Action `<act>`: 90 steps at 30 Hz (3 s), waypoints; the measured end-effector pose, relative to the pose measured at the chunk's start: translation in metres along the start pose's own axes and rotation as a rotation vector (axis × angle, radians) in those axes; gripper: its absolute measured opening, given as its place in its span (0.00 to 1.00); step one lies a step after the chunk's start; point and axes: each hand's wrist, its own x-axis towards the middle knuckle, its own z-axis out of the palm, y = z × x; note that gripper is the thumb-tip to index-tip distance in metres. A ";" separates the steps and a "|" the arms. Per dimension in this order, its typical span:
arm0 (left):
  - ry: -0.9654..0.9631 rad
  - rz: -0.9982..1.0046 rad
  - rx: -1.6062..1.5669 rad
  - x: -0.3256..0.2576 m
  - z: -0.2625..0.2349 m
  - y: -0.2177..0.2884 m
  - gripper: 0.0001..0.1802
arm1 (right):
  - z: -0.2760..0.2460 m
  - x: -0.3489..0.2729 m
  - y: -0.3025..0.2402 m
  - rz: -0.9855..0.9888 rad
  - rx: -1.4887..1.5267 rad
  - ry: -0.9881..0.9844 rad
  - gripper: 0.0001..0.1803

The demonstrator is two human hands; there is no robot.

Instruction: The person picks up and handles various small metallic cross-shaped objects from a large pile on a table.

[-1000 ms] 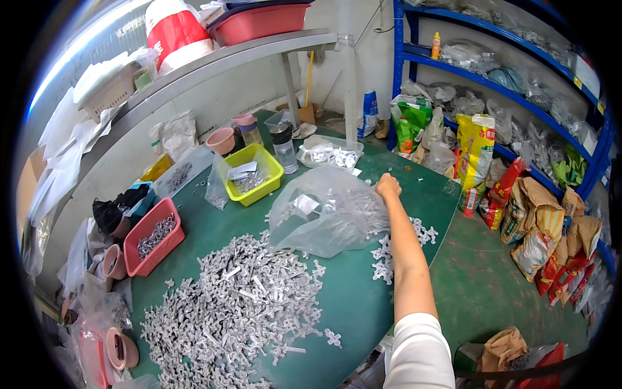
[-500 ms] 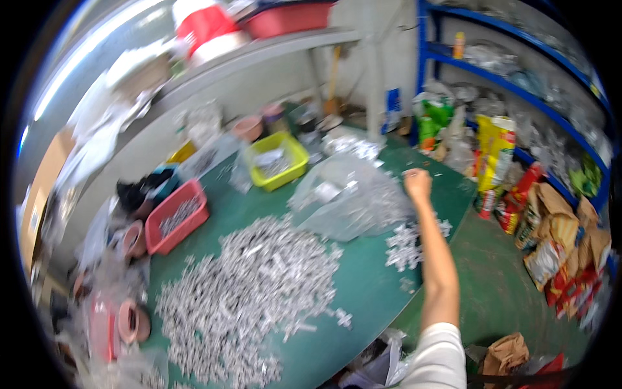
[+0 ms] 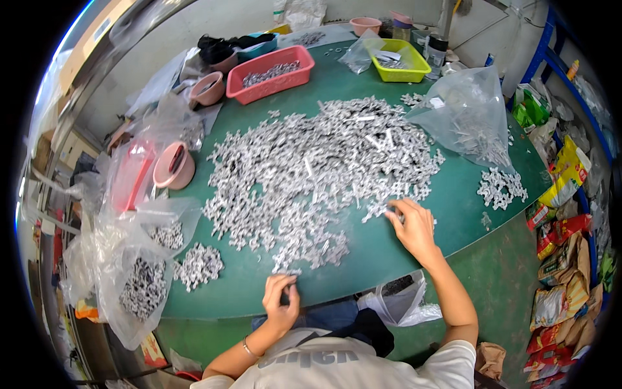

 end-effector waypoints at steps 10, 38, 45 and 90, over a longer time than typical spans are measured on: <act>-0.220 -0.084 -0.226 0.007 -0.019 0.013 0.13 | 0.032 -0.006 -0.017 -0.089 -0.093 0.213 0.13; -0.370 -0.815 -0.999 0.047 -0.071 0.044 0.08 | 0.045 -0.094 -0.154 0.292 1.283 -0.195 0.05; -0.424 -0.863 -1.088 0.048 -0.078 0.044 0.08 | 0.045 -0.093 -0.158 0.412 1.541 -0.290 0.07; -0.528 -1.033 -1.272 0.042 -0.082 0.041 0.11 | 0.045 -0.092 -0.165 0.349 1.501 -0.245 0.04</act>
